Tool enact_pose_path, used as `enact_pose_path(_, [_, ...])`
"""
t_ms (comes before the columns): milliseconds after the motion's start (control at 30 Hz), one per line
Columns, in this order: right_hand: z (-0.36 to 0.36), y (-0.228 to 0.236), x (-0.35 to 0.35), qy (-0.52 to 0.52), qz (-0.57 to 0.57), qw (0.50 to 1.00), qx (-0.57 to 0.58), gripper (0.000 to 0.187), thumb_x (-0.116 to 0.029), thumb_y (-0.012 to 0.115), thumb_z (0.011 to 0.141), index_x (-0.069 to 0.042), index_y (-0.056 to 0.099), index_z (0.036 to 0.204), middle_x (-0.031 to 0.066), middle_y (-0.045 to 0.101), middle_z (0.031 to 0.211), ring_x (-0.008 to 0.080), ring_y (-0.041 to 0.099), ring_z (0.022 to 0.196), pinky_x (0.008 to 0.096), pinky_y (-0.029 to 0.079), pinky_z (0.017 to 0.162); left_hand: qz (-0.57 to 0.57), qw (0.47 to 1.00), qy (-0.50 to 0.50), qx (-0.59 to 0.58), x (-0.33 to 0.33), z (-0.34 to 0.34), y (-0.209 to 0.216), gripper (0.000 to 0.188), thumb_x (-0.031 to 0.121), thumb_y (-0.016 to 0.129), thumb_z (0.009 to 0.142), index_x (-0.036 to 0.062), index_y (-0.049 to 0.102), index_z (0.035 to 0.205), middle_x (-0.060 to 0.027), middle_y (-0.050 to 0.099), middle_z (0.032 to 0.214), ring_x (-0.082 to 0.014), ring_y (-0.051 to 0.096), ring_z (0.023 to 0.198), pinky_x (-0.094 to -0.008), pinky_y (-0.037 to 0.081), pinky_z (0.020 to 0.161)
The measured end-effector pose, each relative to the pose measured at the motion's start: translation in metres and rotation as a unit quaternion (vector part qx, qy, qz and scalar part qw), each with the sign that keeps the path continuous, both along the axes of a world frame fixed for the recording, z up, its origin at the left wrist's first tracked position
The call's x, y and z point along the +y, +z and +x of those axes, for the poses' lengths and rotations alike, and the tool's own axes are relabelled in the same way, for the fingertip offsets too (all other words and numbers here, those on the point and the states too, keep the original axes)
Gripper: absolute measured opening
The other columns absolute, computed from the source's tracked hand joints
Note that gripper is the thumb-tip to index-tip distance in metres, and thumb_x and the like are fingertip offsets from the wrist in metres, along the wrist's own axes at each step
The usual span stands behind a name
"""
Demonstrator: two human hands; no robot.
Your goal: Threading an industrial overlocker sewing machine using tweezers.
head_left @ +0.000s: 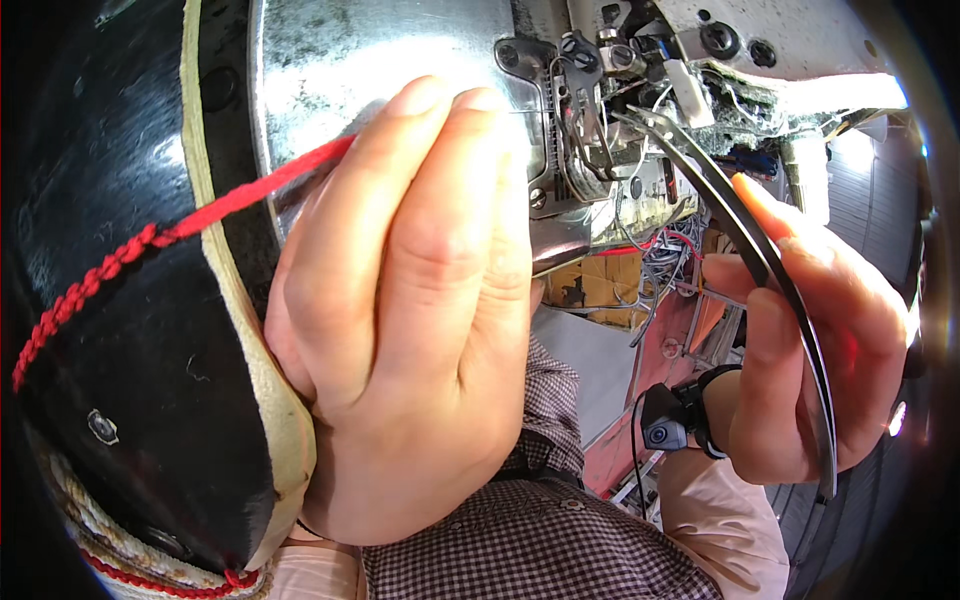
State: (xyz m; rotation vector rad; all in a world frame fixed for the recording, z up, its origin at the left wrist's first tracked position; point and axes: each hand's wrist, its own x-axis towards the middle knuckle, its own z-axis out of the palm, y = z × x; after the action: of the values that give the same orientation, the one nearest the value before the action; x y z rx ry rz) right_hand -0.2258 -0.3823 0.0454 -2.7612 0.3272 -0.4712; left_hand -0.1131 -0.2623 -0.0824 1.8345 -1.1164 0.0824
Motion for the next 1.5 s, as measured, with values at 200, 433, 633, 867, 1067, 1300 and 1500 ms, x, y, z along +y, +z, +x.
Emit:
enact_pose_path(200, [0.004,-0.006,0.003,-0.055,0.034,0.998,-0.007,0.026,-0.002,0.057,0.089,0.01,0.049,0.111,0.0338,0.06,0.104,0.0266,0.068,0.079,0.0297,0.056,0.073,0.061,0.994,-0.011,-0.086,0.003,0.003,0.007,0.05,0.014,0.066,0.08,-0.0069,0.053,0.124,-0.0147,0.052,0.127,-0.0333,0.045,0.122,-0.0394,0.032,0.104])
enact_pose_path(433, [0.003,-0.004,0.003,-0.06,0.059,0.996,-0.022,0.024,0.0,0.056,0.089,0.009,0.05,0.11,0.0312,0.061,0.104,0.0284,0.067,0.085,0.03,0.056,0.073,0.045,0.995,-0.009,-0.086,-0.001,0.001,0.007,0.05,0.016,0.065,0.08,-0.0071,0.053,0.123,-0.0148,0.053,0.127,-0.0331,0.045,0.122,-0.0389,0.032,0.104])
enact_pose_path(633, [0.008,-0.008,0.007,-0.085,0.024,0.996,-0.023,0.022,0.001,0.056,0.088,0.009,0.052,0.108,0.0304,0.061,0.103,0.0293,0.068,0.078,0.029,0.056,0.068,0.067,0.991,-0.006,-0.115,0.002,0.004,0.007,0.048,0.016,0.064,0.082,-0.0071,0.054,0.122,-0.0148,0.053,0.126,-0.033,0.046,0.121,-0.0389,0.033,0.103])
enact_pose_path(867, [0.011,-0.009,0.008,-0.094,0.023,0.995,-0.026,0.021,0.0,0.057,0.088,0.008,0.053,0.106,0.0294,0.062,0.101,0.0289,0.068,0.077,0.0288,0.056,0.066,0.04,0.996,-0.005,-0.082,0.0,0.002,0.005,0.047,0.016,0.063,0.082,-0.0065,0.054,0.122,-0.0149,0.053,0.126,-0.0329,0.046,0.121,-0.039,0.034,0.103])
enact_pose_path(1067, [0.012,-0.015,0.008,-0.098,0.053,0.992,-0.051,0.021,-0.001,0.057,0.088,0.008,0.053,0.107,0.0292,0.062,0.101,0.0287,0.068,0.079,0.0289,0.055,0.066,0.041,0.996,-0.002,-0.08,0.0,0.001,0.003,0.046,0.017,0.063,0.083,-0.0059,0.055,0.122,-0.0143,0.054,0.125,-0.0324,0.046,0.12,-0.0387,0.034,0.103])
enact_pose_path(1300, [0.009,-0.007,0.006,-0.084,0.067,0.994,-0.028,0.022,0.0,0.058,0.087,0.01,0.052,0.107,0.029,0.061,0.101,0.0309,0.068,0.082,0.0306,0.057,0.07,0.027,0.998,-0.009,-0.051,-0.002,-0.001,0.003,0.046,0.015,0.065,0.08,-0.0061,0.055,0.12,-0.0142,0.054,0.126,-0.0323,0.046,0.121,-0.039,0.034,0.103])
enact_pose_path(1500, [0.01,-0.017,0.008,-0.087,0.058,0.992,-0.065,0.021,0.001,0.057,0.087,0.01,0.052,0.106,0.0237,0.058,0.101,0.0355,0.066,0.089,0.0328,0.059,0.071,0.037,0.999,-0.001,-0.039,0.002,-0.001,0.005,0.046,0.014,0.066,0.079,-0.0058,0.055,0.12,-0.0141,0.054,0.126,-0.0323,0.046,0.121,-0.039,0.034,0.103])
